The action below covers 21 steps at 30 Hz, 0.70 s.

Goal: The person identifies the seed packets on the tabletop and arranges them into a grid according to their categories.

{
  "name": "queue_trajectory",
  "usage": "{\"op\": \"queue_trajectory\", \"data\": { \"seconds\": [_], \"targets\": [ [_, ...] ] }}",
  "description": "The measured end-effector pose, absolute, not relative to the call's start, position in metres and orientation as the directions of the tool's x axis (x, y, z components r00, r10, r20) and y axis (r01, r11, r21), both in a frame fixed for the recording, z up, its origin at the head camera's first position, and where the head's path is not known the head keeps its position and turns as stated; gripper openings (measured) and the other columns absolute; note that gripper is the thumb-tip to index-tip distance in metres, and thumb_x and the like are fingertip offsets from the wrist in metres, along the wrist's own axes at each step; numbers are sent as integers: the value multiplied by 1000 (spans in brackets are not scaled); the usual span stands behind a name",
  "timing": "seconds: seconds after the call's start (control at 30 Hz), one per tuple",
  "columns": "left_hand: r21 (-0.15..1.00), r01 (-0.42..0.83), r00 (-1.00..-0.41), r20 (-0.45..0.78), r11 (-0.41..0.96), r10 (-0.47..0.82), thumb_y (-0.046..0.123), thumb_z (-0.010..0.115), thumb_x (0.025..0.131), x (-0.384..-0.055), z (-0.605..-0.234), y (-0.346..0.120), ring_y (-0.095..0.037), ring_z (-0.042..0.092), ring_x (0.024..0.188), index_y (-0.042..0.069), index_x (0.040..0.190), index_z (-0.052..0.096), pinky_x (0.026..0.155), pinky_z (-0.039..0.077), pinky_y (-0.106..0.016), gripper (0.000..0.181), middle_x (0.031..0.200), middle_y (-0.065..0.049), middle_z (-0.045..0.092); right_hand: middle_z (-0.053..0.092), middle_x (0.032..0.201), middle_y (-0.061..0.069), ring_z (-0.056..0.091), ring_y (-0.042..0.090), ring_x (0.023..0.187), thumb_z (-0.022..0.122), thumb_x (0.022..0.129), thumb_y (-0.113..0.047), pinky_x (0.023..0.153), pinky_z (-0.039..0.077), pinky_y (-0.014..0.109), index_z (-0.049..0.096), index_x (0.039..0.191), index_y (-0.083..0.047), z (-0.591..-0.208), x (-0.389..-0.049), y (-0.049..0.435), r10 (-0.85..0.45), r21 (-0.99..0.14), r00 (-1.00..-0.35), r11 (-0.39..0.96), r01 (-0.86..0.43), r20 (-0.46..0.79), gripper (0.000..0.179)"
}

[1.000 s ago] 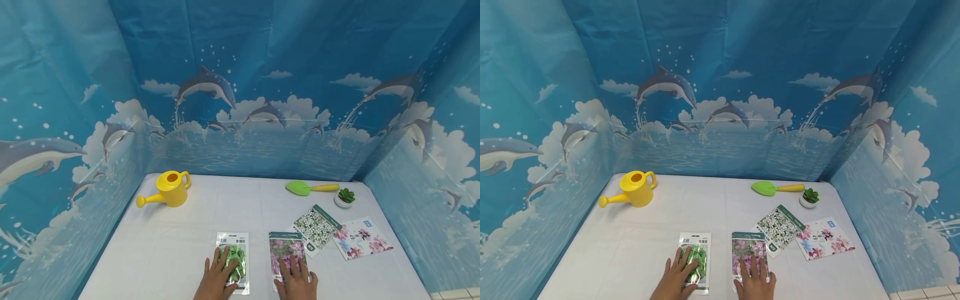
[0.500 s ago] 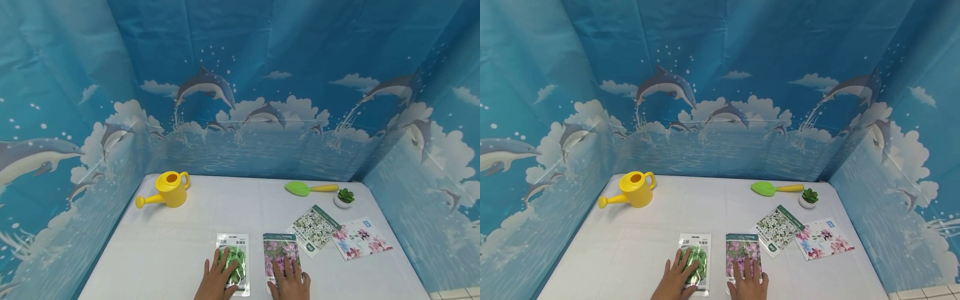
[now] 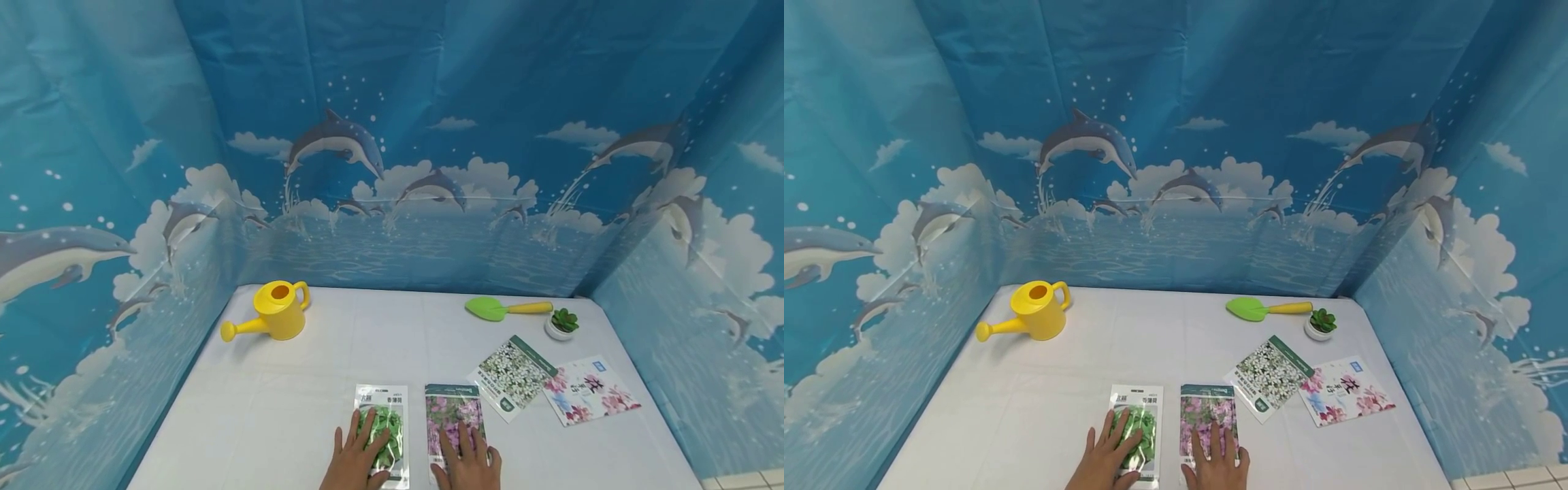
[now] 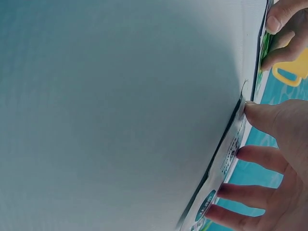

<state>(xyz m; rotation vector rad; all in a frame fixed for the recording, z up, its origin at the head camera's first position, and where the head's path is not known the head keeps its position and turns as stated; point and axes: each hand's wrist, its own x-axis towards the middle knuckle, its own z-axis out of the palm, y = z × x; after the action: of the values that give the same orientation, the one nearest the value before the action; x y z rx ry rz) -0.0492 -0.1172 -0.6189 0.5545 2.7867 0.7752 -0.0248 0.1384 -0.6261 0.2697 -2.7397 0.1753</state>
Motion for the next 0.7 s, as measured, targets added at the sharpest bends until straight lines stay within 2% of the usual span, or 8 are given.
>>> {"op": "queue_trajectory", "data": {
  "seconds": [0.3,0.47,0.63,0.7],
  "targets": [
    [547,302,-911,-75,780,405,53,74,96,-47,-622,-117,-56,23,157,17,155,60,112,28,-86,70,172,-23,34,71,127,18,63,41,115,86,80,-49,82,54,63,79,120,-19,-627,-25,137,-155,-80,-926,978,-193,344,51],
    [554,296,-910,-84,778,406,52,75,96,-47,-622,-117,-57,22,157,17,154,60,112,27,-86,70,173,-23,33,74,124,16,65,39,112,85,79,-55,81,54,62,80,121,-18,-627,-27,139,-134,-93,-924,980,-178,359,56],
    [571,314,-912,-40,759,407,53,74,97,-46,-625,-117,-58,21,157,15,152,62,108,25,-91,68,173,-21,32,73,130,15,66,37,112,86,81,-55,83,54,62,80,123,-15,-620,-32,145,-105,-169,-938,971,-168,329,58],
    [579,332,-912,-4,745,410,54,73,98,-46,-626,-117,-54,17,160,14,149,64,106,25,-92,66,174,-21,32,70,135,16,65,38,116,87,82,-53,85,54,63,79,125,-14,-617,-35,148,-107,-204,-944,963,-176,311,58]
  ]
}}
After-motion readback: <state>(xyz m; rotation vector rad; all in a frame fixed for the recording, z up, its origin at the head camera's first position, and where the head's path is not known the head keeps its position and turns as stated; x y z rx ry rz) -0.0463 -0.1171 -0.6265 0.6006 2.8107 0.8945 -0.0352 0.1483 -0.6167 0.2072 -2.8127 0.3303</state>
